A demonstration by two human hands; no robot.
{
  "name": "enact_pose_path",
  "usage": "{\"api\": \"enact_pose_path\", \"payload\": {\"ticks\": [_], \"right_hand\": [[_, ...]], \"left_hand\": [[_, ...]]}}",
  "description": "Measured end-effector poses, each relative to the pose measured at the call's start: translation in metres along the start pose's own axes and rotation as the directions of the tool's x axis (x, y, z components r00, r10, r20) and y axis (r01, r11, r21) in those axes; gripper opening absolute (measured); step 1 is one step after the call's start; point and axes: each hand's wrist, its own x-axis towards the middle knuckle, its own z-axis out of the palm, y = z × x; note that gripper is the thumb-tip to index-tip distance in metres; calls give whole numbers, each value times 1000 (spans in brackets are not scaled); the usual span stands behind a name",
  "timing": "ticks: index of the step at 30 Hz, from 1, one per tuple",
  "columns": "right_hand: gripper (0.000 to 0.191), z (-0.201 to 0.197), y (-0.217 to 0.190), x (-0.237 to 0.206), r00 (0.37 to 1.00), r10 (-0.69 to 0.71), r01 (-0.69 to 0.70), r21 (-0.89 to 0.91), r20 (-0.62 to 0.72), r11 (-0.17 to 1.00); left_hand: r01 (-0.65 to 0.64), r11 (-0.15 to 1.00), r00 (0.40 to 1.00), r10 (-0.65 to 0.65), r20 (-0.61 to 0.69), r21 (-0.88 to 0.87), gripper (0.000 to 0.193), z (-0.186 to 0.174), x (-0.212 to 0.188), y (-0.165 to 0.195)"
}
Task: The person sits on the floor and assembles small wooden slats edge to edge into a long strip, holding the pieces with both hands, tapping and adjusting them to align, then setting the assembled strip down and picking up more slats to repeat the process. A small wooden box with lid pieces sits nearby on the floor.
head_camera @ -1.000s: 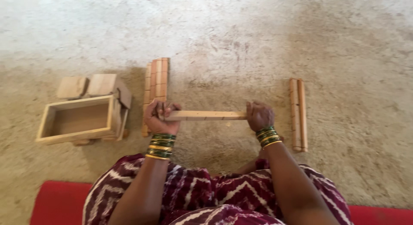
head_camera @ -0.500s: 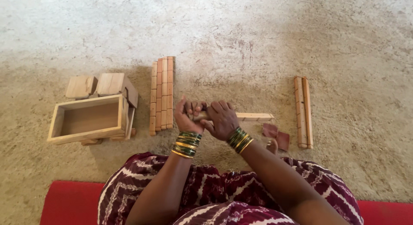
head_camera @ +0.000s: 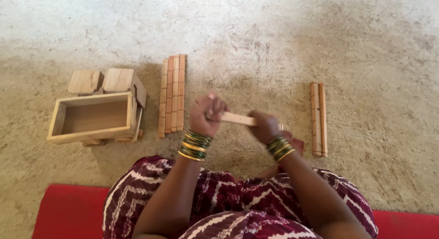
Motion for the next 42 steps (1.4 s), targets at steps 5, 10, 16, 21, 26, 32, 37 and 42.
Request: {"api": "enact_pose_path", "payload": {"ticks": [5,10,16,21,26,32,37,42], "right_hand": [[29,14,-45,-4,912,-296,331,83,-284,940],[18,3,-7,-6,1000,-22,21,19,23,1000],[21,-2,13,-34,981,-49,24,-134,-188,991],[17,-8,-17,-25,990,-28,21,-55,-141,998],[18,3,-72,2,971,-164,151,-87,-175,985],[21,-6,-66,14,989,-28,34,-35,147,999],[25,-25,-16,-5,995,-50,41,102,87,994],[17,-6,-10,-15,990,-11,1,-69,-142,998]], "left_hand": [[92,995,994,-91,-53,27,46,9,-16,-19],[-71,990,995,78,55,-122,38,1,1,34],[-139,989,729,143,-669,60,21,18,1,21],[-173,974,705,18,-709,-147,40,12,-1,2],[-130,979,692,-24,-722,-158,34,14,-13,-38],[-84,975,973,36,-228,-204,40,-16,4,11],[-150,955,957,205,205,-256,40,-20,23,55],[-214,976,924,191,-331,-35,37,8,5,-11]]}}
